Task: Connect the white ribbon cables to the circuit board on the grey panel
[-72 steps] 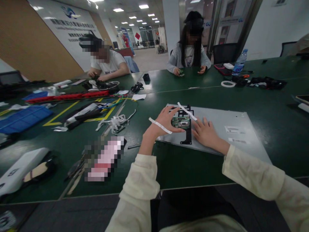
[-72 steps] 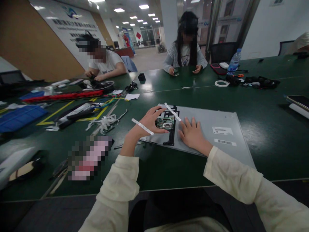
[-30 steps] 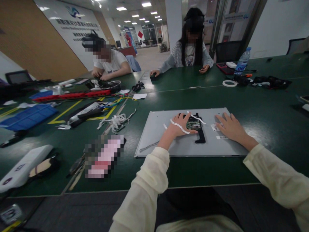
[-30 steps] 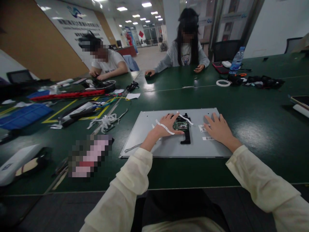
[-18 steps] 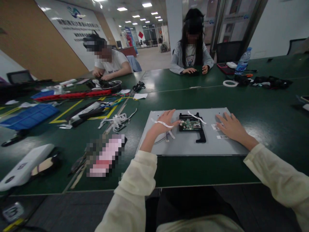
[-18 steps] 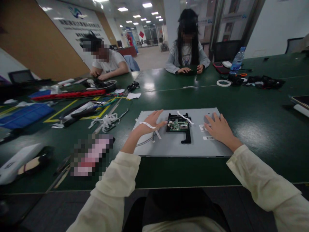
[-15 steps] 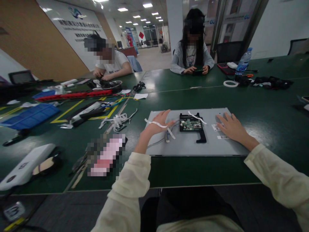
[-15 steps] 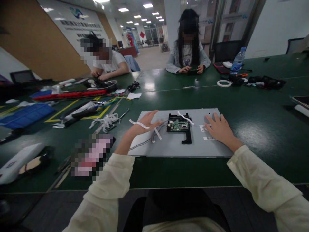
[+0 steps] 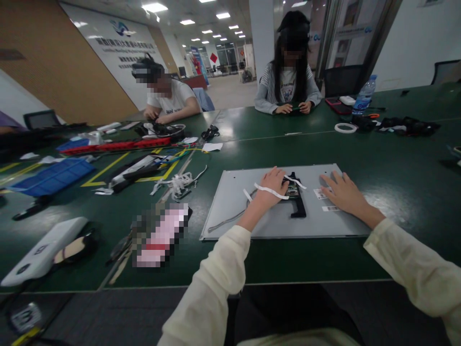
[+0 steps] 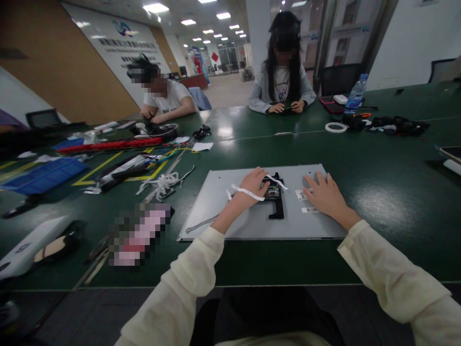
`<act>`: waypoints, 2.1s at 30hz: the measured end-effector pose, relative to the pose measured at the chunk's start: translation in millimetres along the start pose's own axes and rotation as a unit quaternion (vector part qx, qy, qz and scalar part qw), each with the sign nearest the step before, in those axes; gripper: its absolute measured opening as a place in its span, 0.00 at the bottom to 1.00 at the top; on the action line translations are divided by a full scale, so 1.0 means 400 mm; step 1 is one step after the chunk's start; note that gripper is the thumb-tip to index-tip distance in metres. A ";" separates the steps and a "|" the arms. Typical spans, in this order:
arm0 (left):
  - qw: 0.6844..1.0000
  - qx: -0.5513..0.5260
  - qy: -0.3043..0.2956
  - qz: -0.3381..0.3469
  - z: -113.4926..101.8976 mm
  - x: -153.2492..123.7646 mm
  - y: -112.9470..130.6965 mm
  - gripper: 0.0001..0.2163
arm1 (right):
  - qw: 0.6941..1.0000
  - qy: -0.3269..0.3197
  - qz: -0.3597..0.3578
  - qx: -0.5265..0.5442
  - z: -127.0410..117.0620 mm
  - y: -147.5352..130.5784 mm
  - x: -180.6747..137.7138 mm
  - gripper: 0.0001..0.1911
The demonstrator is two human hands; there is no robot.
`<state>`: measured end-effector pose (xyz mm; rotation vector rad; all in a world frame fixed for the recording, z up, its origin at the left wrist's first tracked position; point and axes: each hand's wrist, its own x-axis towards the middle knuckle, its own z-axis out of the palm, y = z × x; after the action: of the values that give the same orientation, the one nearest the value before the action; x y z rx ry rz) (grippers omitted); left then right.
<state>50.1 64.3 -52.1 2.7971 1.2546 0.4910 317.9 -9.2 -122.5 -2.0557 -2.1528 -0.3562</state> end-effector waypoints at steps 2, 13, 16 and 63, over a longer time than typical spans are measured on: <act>1.000 -0.002 -0.007 0.000 0.018 0.001 0.010 0.17 | 1.000 0.004 0.000 0.000 0.001 0.001 0.000 0.30; 1.000 -0.004 -0.018 0.016 0.048 -0.009 -0.017 0.22 | 1.000 -0.019 0.009 0.009 -0.019 -0.007 0.005 0.31; 1.000 0.003 -0.030 0.004 0.047 -0.007 -0.013 0.23 | 1.000 -0.013 0.010 0.011 -0.015 -0.004 0.006 0.31; 0.997 0.037 -0.064 0.021 0.024 -0.017 -0.023 0.21 | 0.942 0.052 -0.178 0.281 -0.087 -0.181 0.052 0.23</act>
<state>42.2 66.3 -64.7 2.8675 1.2161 0.2683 242.6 -1.1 -88.7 -1.3167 -2.2196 0.1105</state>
